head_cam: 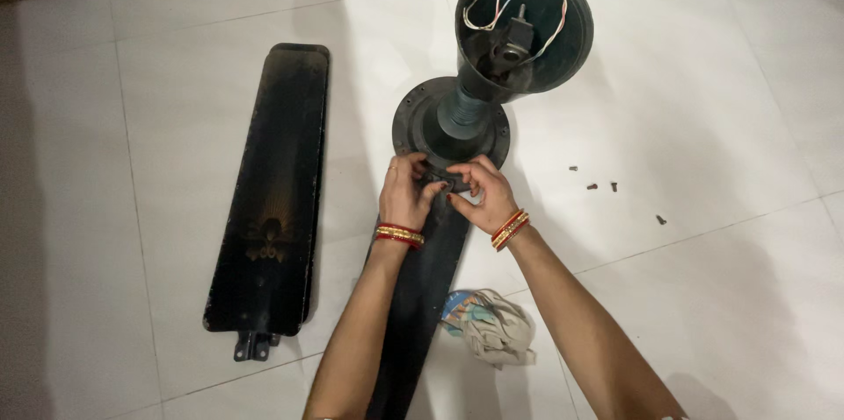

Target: The person attaches three fan blades to the motor housing of a ceiling fan lying on the floor, securing each blade with screws. After assembly, the person wipes the central hub and blade roots with a cloth.

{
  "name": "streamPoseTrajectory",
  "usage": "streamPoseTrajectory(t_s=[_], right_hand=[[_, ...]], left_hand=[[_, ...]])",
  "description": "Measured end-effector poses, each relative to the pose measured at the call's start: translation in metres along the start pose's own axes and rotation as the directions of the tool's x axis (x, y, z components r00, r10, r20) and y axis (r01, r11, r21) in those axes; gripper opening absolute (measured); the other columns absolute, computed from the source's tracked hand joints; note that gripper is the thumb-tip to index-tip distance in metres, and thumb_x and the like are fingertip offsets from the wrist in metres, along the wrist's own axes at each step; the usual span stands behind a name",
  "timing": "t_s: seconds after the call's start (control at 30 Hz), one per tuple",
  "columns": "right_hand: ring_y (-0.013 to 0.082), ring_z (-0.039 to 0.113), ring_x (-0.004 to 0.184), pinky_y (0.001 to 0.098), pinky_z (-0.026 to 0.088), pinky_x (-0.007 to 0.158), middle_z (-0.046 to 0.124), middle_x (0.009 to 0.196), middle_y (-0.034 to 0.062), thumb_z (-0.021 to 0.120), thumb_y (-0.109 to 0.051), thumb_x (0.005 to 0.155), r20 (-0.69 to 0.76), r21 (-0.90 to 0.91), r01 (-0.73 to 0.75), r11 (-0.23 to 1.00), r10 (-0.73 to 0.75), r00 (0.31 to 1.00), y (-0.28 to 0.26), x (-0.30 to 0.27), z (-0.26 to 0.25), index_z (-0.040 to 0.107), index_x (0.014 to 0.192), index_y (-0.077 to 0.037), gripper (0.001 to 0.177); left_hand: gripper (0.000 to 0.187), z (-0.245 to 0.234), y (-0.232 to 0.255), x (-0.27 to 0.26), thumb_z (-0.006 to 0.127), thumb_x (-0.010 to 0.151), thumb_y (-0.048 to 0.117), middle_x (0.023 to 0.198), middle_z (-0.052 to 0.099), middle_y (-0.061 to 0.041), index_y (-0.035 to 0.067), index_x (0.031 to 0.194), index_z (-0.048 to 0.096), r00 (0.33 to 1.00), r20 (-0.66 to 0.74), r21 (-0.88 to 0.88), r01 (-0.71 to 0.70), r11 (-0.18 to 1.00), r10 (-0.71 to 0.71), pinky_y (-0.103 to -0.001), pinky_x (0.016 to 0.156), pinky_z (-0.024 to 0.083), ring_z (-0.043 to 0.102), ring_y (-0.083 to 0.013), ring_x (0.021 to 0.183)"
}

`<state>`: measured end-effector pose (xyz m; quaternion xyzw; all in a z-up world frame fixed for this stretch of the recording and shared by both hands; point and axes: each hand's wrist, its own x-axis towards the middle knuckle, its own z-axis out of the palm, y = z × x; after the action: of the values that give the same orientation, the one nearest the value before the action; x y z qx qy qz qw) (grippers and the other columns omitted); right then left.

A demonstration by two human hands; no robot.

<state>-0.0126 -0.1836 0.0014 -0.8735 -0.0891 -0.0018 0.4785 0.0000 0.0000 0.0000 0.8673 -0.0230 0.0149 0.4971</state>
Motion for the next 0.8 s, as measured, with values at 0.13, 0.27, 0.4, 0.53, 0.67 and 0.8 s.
streamPoseTrajectory(t_s=[0.13,0.27,0.4,0.53,0.67,0.8], right_hand=[[0.0114,0.051,0.072,0.0277,0.049,0.067,0.051,0.091,0.0005,0.082,-0.005,0.073,0.011,-0.041,-0.009,0.999,0.009,1.000,0.000,0.001,-0.001,0.072,0.117,-0.010,0.045],[0.0112,0.051,0.073,0.0276,0.049,0.067,0.050,0.090,0.0007,0.083,-0.005,0.073,-0.007,-0.023,-0.007,1.000,0.007,1.000,0.001,0.000,0.000,0.069,0.115,-0.009,0.044],[0.0109,0.051,0.074,0.0273,0.048,0.067,0.051,0.092,0.0004,0.082,-0.005,0.075,-0.007,-0.005,0.025,1.000,-0.025,1.000,0.004,-0.001,0.000,0.072,0.116,-0.011,0.043],[0.0102,0.054,0.077,0.0258,0.050,0.064,0.053,0.096,0.0001,0.083,-0.003,0.075,0.006,-0.043,0.098,0.994,-0.098,0.995,0.009,0.000,0.001,0.078,0.110,-0.013,0.037],[0.0113,0.054,0.074,0.0267,0.049,0.062,0.053,0.095,0.0010,0.080,-0.001,0.077,-0.040,-0.029,0.122,0.992,-0.123,0.992,0.014,0.000,0.007,0.080,0.103,-0.012,0.028],[0.0123,0.051,0.070,0.0274,0.047,0.060,0.054,0.092,0.0007,0.084,-0.007,0.080,-0.080,-0.049,0.051,0.997,-0.055,0.995,0.012,0.001,0.011,0.077,0.097,-0.009,0.018]], left_hand=[[0.036,0.013,-0.017,0.004,0.074,0.082,-0.003,0.098,0.074,-0.008,0.007,0.116,0.066,0.997,-0.075,-0.139,-0.022,0.990,0.012,-0.036,0.084,0.059,0.072,-0.0233,0.094],[0.036,0.009,-0.025,0.003,0.074,0.080,-0.005,0.101,0.072,-0.009,0.005,0.113,0.065,0.987,-0.090,-0.186,-0.149,0.971,0.134,-0.036,0.083,0.060,0.072,-0.0239,0.093],[0.049,0.009,-0.021,0.003,0.088,0.069,0.001,0.093,0.070,-0.012,0.002,0.113,0.065,0.970,-0.158,-0.017,-0.191,0.981,0.186,-0.039,0.082,0.055,0.066,-0.0306,0.089],[0.040,0.011,-0.020,0.003,0.071,0.083,-0.005,0.098,0.072,-0.007,0.007,0.120,0.064,0.998,-0.067,-0.204,-0.001,0.979,-0.013,-0.034,0.084,0.060,0.073,-0.0226,0.093],[0.045,0.005,-0.021,0.001,0.073,0.080,-0.005,0.101,0.072,-0.008,0.006,0.122,0.063,0.987,-0.106,-0.184,-0.139,0.973,0.121,-0.037,0.086,0.058,0.071,-0.0249,0.095],[0.055,0.005,-0.018,0.001,0.086,0.072,0.003,0.093,0.070,-0.011,0.003,0.121,0.062,0.971,-0.158,0.007,-0.183,0.983,0.182,-0.042,0.084,0.053,0.064,-0.0312,0.092]])
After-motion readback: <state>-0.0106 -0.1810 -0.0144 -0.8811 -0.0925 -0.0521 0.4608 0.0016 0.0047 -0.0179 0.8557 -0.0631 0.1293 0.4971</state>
